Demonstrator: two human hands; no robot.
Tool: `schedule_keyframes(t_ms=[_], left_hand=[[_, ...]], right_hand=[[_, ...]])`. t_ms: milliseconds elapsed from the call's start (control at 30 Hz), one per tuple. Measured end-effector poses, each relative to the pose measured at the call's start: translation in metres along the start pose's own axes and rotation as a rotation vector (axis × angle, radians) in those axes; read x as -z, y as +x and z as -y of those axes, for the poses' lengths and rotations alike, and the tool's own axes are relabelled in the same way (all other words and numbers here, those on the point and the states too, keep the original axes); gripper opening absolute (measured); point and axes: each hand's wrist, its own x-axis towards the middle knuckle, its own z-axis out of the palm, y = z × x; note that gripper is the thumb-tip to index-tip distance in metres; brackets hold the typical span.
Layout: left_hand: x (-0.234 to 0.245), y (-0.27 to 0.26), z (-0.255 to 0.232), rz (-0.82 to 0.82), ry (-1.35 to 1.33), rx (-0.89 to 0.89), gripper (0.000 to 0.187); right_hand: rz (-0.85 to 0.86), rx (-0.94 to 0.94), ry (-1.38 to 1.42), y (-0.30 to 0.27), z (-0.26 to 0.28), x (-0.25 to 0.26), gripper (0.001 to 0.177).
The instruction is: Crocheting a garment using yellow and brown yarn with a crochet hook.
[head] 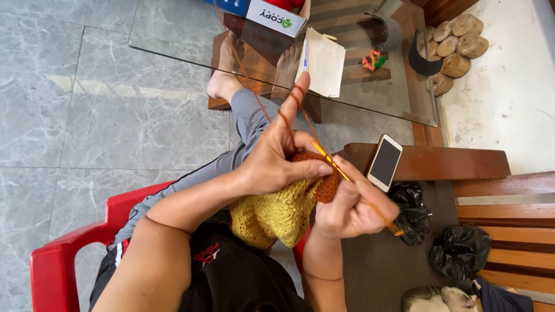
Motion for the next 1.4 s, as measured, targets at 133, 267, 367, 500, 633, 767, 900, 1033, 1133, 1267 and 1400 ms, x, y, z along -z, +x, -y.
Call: schedule_keyframes(t_ms=[133, 267, 367, 500, 633, 767, 900, 1033, 1133, 1267, 1400], left_hand=[[-0.004, -0.003, -0.005, -0.086, 0.149, -0.013, 0.117], [0.002, -0.003, -0.004, 0.006, -0.024, -0.004, 0.117], [0.012, 0.002, -0.005, 0.109, -0.248, 0.078, 0.121], [0.015, 0.007, -0.008, 0.231, -0.327, 0.162, 0.118], [0.018, 0.005, -0.02, 0.234, -0.305, 0.226, 0.118], [0.024, 0.006, -0.017, 0.299, -0.377, 0.228, 0.115], [0.026, 0.007, -0.018, 0.29, -0.342, 0.235, 0.112], [0.029, 0.006, -0.02, 0.257, -0.352, 0.252, 0.107], [0.03, 0.006, -0.021, 0.247, -0.303, 0.249, 0.104], [0.036, 0.005, -0.011, 0.271, -0.331, 0.223, 0.095], [0.03, 0.003, -0.013, 0.253, -0.261, 0.184, 0.083]], right_hand=[[0.192, 0.109, -0.038, 0.002, -0.013, 0.012, 0.017], [0.233, 0.45, -0.163, -0.008, -0.041, 0.024, 0.021], [0.132, 0.23, -0.039, -0.022, -0.047, 0.024, 0.018], [0.034, -0.164, 0.284, -0.013, -0.037, 0.018, 0.025], [0.062, -0.194, 0.361, -0.007, -0.027, 0.019, 0.027], [0.029, -0.163, 0.296, 0.001, -0.024, 0.025, 0.029], [0.059, -0.153, 0.285, 0.001, -0.022, 0.033, 0.025], [0.119, -0.191, 0.318, 0.012, -0.013, 0.031, 0.02], [0.102, -0.222, 0.349, 0.013, -0.009, 0.029, 0.022], [0.091, -0.265, 0.367, 0.014, -0.007, 0.03, 0.017], [0.081, -0.343, 0.47, 0.016, -0.01, 0.036, 0.009]])
